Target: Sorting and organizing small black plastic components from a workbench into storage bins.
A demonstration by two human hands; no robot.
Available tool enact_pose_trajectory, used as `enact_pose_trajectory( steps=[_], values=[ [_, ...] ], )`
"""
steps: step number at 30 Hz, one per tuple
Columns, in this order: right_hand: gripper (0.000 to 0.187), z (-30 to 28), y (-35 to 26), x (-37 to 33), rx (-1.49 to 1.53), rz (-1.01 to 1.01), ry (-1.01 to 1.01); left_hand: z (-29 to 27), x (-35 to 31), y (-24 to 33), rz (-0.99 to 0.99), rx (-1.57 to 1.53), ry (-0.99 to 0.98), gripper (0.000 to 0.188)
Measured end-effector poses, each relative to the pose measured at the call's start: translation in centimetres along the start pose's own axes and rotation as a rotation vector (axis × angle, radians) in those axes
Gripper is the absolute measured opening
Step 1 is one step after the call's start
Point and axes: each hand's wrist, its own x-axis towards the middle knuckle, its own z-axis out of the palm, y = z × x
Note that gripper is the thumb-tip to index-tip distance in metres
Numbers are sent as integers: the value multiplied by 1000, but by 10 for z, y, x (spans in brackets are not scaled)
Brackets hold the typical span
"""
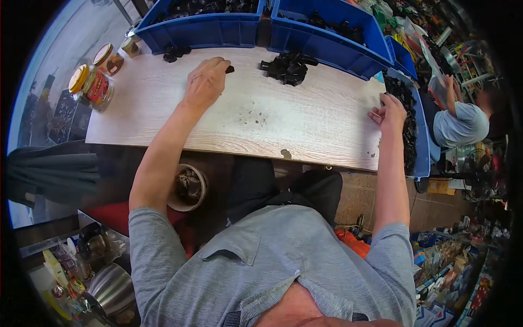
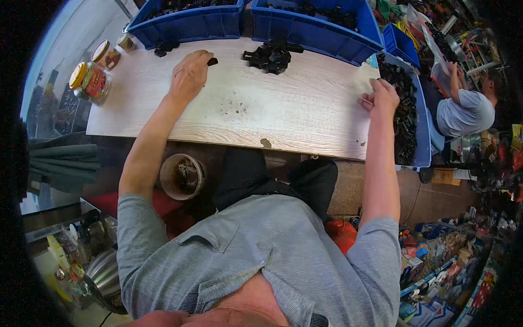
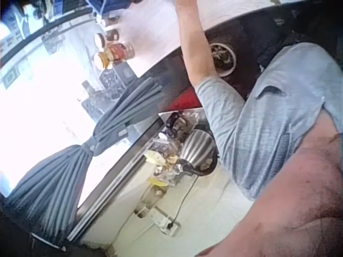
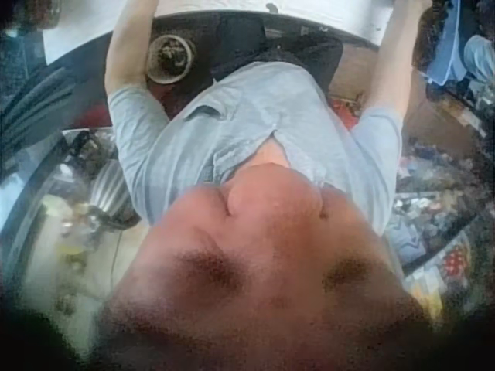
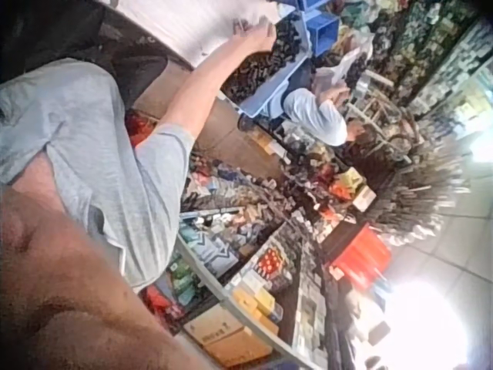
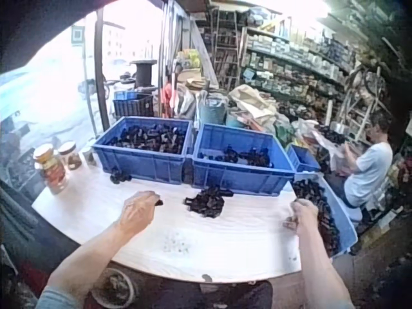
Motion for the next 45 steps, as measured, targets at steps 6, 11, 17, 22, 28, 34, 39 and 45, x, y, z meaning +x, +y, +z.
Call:
enact_pose_trajectory(
  steps=[6,11,17,22,28,34,39,45],
  values=[
    [43,59,0,-26,-168,-27,-278,1,-9,20,-29,-4,27,23],
    [42,109,1,-38,-304,-68,-361,11,-12,11,-58,-9,16,20],
    [40,150,6,-35,-455,-173,-370,13,-11,19,-90,-76,41,20],
    [35,162,9,-32,-577,-252,-299,-2,-15,36,67,-179,58,27],
    [17,152,12,-23,-503,-216,-362,-4,-25,40,40,-76,-69,30],
    [20,123,7,-39,-456,-42,-399,-10,-26,47,-24,-131,-45,26],
    [32,129,4,-52,-467,-92,-390,-2,-26,66,-111,-317,17,21],
    [35,150,5,-52,-617,-211,-332,-2,-27,73,-54,-308,28,22]
  ],
)
